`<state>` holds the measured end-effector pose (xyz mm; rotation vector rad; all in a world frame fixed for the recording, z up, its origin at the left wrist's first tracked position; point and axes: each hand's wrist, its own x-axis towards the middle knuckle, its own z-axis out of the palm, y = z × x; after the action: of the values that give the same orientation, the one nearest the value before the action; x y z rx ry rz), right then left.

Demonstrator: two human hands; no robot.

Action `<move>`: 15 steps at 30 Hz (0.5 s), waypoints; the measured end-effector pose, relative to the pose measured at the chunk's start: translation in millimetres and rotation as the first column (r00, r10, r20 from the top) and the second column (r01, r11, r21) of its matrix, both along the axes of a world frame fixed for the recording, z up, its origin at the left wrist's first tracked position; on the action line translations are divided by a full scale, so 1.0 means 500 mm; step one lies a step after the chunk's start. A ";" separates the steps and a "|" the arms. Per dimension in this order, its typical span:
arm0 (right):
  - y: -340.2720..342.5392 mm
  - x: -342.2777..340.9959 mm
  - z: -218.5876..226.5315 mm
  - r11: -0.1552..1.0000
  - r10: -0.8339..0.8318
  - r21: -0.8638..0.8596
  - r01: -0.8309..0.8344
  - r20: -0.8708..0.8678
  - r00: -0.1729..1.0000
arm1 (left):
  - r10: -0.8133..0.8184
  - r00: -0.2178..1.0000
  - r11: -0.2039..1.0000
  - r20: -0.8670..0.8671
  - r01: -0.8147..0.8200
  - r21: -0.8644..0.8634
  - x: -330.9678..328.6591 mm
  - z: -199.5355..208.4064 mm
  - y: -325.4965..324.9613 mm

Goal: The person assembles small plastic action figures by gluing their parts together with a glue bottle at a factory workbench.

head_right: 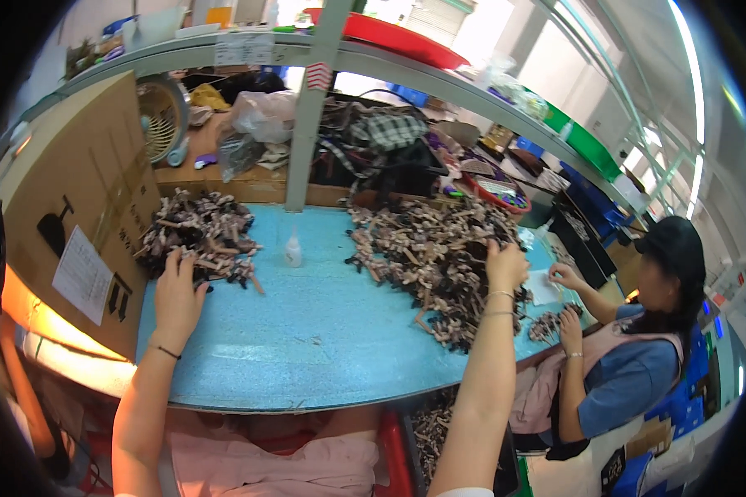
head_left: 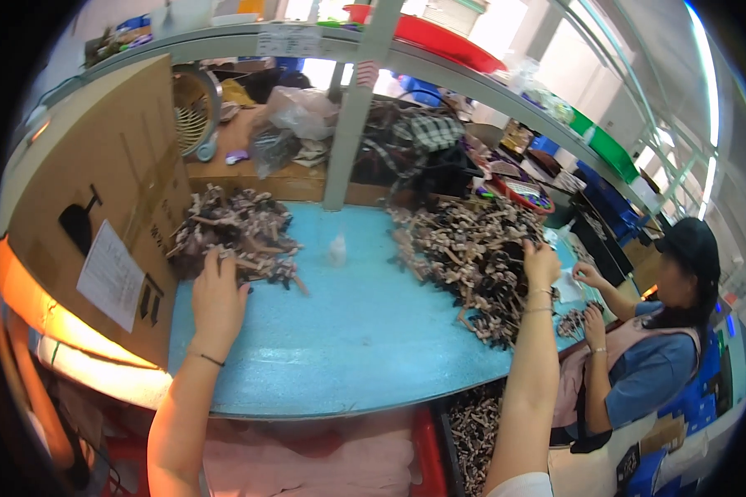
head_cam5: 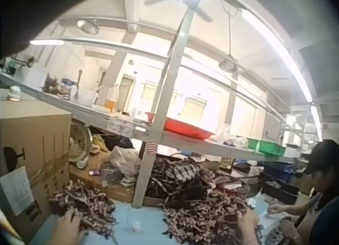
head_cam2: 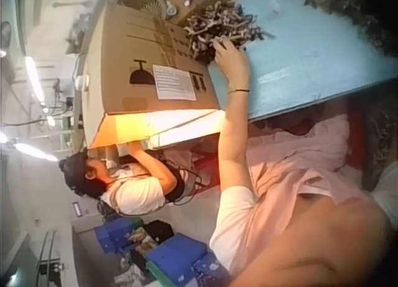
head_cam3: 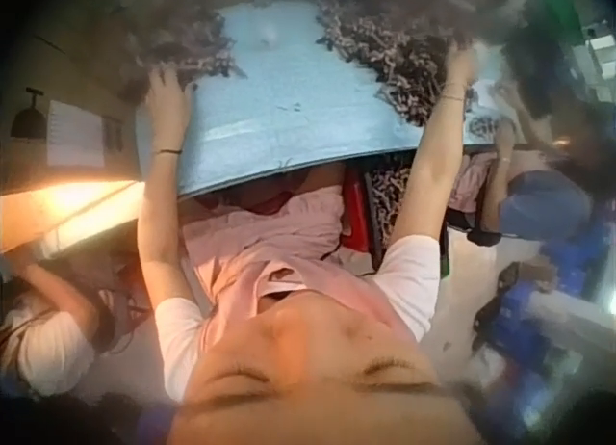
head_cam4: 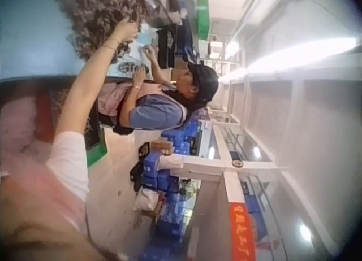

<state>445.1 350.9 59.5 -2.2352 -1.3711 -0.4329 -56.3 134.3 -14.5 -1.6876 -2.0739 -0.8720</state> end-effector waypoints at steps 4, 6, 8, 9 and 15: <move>-0.057 -0.138 0.011 0.762 0.310 0.465 -0.451 0.351 0.884 | -0.015 1.000 0.998 0.008 0.016 -0.064 -0.007 0.009 0.023; -0.115 -0.274 0.004 0.516 0.760 0.435 -0.738 0.166 0.629 | -0.017 1.000 0.994 0.008 0.018 -0.110 -0.029 0.020 0.028; -0.165 -0.396 -0.046 0.328 0.942 0.332 -0.884 -0.048 0.331 | -0.041 0.999 0.989 0.012 0.042 -0.142 -0.035 0.033 0.011; -0.183 -0.444 -0.079 0.289 0.956 0.266 -0.919 -0.032 0.292 | -0.051 0.997 0.988 0.051 0.058 -0.140 -0.036 0.044 0.003; -0.137 -0.585 -0.213 0.367 0.913 0.233 -0.901 -0.277 0.301 | -0.183 0.959 0.983 0.215 0.175 0.052 -0.028 0.045 -0.055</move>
<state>152.8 282.2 -46.9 -1.0220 -2.0777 0.3776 -70.4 106.7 8.2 -1.8580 -2.0518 -1.1910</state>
